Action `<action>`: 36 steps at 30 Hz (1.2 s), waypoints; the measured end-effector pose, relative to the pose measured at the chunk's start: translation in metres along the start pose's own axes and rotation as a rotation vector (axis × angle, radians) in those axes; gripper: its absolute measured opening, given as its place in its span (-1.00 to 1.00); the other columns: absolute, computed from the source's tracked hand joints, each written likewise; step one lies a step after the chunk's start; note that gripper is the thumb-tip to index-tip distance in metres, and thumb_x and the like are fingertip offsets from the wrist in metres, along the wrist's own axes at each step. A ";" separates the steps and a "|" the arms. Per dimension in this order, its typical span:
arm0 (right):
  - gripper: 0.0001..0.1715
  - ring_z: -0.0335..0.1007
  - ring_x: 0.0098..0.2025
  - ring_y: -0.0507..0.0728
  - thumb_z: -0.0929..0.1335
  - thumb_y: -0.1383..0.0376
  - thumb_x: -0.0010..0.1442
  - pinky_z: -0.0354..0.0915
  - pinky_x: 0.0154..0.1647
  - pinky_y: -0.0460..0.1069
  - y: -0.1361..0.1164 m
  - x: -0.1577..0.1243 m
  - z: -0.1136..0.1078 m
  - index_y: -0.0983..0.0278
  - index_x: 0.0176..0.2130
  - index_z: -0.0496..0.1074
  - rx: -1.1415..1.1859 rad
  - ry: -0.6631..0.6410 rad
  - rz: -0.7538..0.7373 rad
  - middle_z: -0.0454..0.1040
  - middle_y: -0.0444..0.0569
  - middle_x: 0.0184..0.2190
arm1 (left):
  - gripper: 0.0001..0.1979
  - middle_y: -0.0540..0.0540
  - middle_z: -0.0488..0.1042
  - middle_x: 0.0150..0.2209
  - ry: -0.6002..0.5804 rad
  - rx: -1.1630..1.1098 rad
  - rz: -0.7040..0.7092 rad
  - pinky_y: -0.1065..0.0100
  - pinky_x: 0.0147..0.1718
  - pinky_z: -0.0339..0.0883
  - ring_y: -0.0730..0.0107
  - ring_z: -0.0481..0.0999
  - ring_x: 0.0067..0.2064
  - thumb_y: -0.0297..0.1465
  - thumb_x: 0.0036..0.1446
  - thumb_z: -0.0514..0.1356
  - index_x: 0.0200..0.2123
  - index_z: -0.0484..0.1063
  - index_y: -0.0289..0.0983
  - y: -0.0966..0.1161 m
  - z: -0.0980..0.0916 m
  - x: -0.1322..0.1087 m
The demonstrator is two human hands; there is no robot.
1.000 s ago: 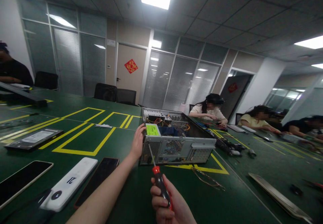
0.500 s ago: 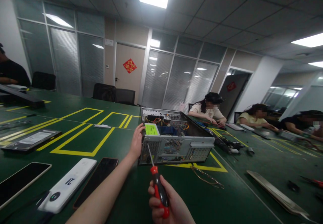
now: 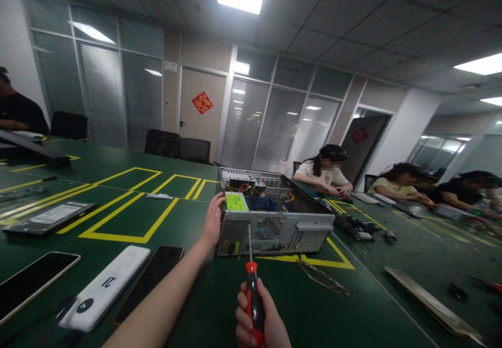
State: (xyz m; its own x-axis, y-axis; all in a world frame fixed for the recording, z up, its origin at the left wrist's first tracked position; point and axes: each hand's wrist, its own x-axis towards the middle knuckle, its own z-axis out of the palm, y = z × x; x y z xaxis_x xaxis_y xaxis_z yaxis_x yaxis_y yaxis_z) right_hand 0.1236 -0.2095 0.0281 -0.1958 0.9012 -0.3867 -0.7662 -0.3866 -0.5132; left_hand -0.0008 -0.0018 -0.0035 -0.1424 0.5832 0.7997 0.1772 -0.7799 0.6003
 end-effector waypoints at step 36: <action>-0.65 0.34 -0.58 -0.04 0.32 0.10 0.28 0.30 -0.64 -0.17 -0.032 -0.009 -0.005 0.37 -0.24 0.43 0.093 0.029 0.195 0.45 -0.11 -0.52 | -0.55 -0.18 0.30 0.22 -0.006 -0.006 -0.016 0.05 0.25 0.16 0.22 0.29 0.26 -0.14 0.37 -0.18 0.04 0.37 -0.18 0.001 0.000 0.000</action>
State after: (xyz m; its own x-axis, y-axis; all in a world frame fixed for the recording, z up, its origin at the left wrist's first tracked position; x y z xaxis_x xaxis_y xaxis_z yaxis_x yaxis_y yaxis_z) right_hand 0.1532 -0.2060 0.0445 -0.3292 0.8049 -0.4937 -0.7692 -0.5318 -0.3542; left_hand -0.0011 -0.0026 -0.0028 -0.1394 0.5971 0.7900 0.1687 -0.7718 0.6131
